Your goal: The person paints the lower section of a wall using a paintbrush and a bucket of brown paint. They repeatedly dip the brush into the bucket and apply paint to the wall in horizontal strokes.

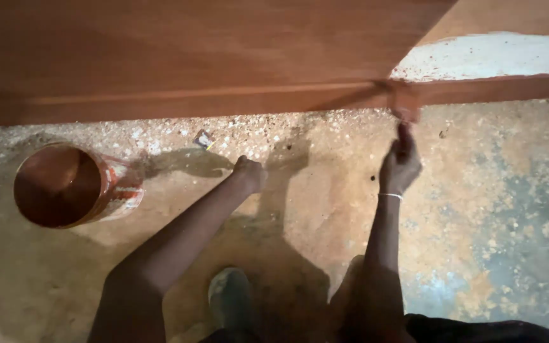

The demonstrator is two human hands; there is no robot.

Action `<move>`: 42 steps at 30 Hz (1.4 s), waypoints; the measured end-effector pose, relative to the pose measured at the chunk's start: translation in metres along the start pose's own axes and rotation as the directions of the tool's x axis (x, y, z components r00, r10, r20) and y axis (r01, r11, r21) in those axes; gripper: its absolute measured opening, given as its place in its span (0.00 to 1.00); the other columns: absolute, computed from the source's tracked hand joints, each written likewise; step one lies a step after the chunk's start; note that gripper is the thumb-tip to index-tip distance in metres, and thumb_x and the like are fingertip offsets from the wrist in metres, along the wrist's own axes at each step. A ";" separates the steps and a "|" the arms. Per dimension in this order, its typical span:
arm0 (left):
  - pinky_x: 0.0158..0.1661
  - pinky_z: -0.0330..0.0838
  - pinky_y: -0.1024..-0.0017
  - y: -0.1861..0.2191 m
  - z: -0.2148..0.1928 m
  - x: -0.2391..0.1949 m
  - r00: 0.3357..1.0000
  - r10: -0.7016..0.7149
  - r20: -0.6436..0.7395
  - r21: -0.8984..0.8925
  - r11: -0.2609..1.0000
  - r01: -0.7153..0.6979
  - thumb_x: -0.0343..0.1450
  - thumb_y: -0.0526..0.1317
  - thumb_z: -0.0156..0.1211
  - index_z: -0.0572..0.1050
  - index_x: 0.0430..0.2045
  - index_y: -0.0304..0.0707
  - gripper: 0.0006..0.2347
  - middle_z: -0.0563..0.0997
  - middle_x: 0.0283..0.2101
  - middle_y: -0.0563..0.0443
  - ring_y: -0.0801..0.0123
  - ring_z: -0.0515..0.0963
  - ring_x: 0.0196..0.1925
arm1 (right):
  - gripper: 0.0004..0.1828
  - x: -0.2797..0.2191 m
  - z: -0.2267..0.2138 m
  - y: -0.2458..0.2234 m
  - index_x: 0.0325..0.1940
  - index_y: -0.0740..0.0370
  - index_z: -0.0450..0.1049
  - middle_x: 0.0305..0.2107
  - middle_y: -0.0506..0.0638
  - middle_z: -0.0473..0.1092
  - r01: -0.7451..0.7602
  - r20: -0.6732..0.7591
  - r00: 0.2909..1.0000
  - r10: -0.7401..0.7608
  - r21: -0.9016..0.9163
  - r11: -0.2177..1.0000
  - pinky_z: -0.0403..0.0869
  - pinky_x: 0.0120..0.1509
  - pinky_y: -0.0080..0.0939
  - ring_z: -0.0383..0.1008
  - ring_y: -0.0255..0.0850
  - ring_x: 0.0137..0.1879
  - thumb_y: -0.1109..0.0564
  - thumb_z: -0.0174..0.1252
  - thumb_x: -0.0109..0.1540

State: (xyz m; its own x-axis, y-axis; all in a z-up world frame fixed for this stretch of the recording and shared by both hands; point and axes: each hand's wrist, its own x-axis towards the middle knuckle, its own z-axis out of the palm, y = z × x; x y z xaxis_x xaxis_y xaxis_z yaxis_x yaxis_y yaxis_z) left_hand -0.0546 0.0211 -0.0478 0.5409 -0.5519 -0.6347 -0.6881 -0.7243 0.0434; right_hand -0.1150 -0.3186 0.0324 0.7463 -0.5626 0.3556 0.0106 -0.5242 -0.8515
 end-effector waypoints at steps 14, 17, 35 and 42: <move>0.55 0.65 0.55 0.004 -0.017 0.039 0.987 -0.021 -0.159 -0.083 0.997 0.008 0.67 0.37 0.54 0.84 0.34 0.49 0.10 0.84 0.44 0.45 0.59 0.81 0.52 | 0.24 -0.040 0.051 -0.050 0.66 0.57 0.73 0.63 0.51 0.72 -0.057 0.632 0.764 -0.130 0.266 0.962 0.73 0.65 0.37 0.73 0.37 0.66 0.69 0.53 0.67; 0.56 0.65 0.54 0.003 -0.013 0.035 0.989 -0.023 -0.147 -0.081 0.997 0.011 0.67 0.37 0.54 0.84 0.35 0.47 0.10 0.84 0.44 0.45 0.59 0.81 0.53 | 0.20 -0.001 0.008 -0.012 0.67 0.63 0.71 0.62 0.51 0.72 -0.070 0.319 0.948 0.009 0.180 0.981 0.70 0.70 0.36 0.73 0.37 0.66 0.68 0.52 0.70; 0.52 0.67 0.53 -0.043 0.025 -0.025 0.978 -0.095 -0.186 -0.122 0.990 0.073 0.65 0.40 0.58 0.80 0.40 0.44 0.12 0.82 0.46 0.46 0.57 0.80 0.52 | 0.23 -0.139 0.166 -0.126 0.64 0.42 0.76 0.33 0.56 0.77 0.262 0.579 0.793 -0.192 -0.038 0.964 0.75 0.38 0.50 0.78 0.50 0.35 0.57 0.61 0.64; 0.57 0.66 0.55 -0.051 0.024 -0.060 0.988 -0.095 -0.120 -0.137 0.988 0.079 0.68 0.39 0.56 0.83 0.37 0.42 0.10 0.83 0.46 0.45 0.58 0.79 0.54 | 0.20 -0.053 0.080 0.004 0.69 0.58 0.73 0.52 0.61 0.73 -0.329 0.316 0.917 0.244 0.251 0.910 0.69 0.62 0.40 0.73 0.44 0.55 0.54 0.54 0.73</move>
State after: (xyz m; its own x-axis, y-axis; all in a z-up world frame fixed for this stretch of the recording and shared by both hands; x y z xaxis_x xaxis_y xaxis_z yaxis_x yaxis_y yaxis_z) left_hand -0.0635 0.1008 -0.0299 0.6580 -0.5260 -0.5388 -0.5710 -0.8151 0.0984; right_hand -0.1016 -0.2398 -0.0202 0.8972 -0.4416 -0.0033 -0.0685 -0.1319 -0.9889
